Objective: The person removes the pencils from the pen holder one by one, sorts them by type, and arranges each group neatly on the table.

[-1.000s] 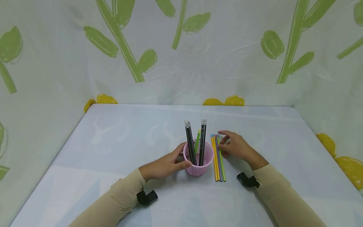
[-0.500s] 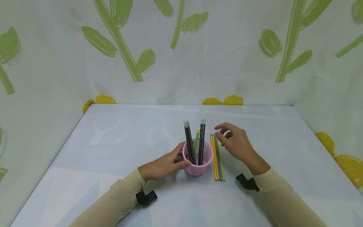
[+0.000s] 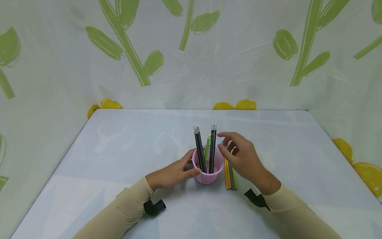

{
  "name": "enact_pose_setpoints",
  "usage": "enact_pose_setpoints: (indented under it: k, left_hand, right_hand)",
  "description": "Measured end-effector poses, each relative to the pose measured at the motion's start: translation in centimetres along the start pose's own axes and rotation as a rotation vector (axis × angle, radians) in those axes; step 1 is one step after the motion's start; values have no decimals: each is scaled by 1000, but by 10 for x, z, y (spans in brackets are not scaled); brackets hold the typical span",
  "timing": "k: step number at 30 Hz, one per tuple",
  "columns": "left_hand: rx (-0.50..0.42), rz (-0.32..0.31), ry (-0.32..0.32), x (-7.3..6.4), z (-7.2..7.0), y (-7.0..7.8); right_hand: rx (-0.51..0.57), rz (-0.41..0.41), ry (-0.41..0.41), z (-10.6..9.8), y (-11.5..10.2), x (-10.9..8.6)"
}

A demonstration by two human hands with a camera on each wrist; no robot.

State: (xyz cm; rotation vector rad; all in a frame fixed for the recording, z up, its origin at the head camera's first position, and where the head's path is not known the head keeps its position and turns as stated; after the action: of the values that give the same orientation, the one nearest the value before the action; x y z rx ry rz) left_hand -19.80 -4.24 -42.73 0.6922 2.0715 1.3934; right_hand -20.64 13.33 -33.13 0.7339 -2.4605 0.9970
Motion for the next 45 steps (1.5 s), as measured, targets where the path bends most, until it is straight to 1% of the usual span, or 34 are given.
enact_pose_setpoints:
  k: [6, 13, 16, 22, 30, 37, 41, 45]
  left_hand:
    - [-10, -17, -7, 0, 2, 0]
    - [-7, -5, -13, 0, 3, 2]
    - [-8, -6, -19, 0, 4, 1]
    - [0, -4, -13, 0, 2, 2]
    - [-3, -26, -12, -2, 3, 2]
    - [-17, -25, -7, -2, 2, 2]
    - [-15, -24, -4, -2, 3, 1]
    - [-9, -11, 0, -2, 2, 3]
  right_hand:
    - [-104, -25, -69, 10, -6, -4]
    - [-176, -38, -109, 17, -7, -7]
    - [-191, -37, -137, 20, -6, -8]
    - [-206, -23, -173, 23, -6, -8]
    - [-180, 8, -210, 26, -5, -8]
    - [-160, 29, -210, 27, -3, -7]
    - [-140, 18, -207, 28, -4, -7]
    - [-153, 11, -209, 27, -5, -6]
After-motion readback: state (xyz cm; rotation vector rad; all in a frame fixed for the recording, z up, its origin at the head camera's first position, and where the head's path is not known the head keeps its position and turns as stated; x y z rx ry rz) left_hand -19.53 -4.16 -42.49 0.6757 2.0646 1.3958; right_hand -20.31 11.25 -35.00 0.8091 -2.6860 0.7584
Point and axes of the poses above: each hand's wrist, its own x-axis towards the middle knuckle, its own z-axis out of the palm, y = z × x, the point moved 8 cm from there along x, towards the middle knuckle, and after that the axes turned 4 degrees about -x, right-handed, at the moved point
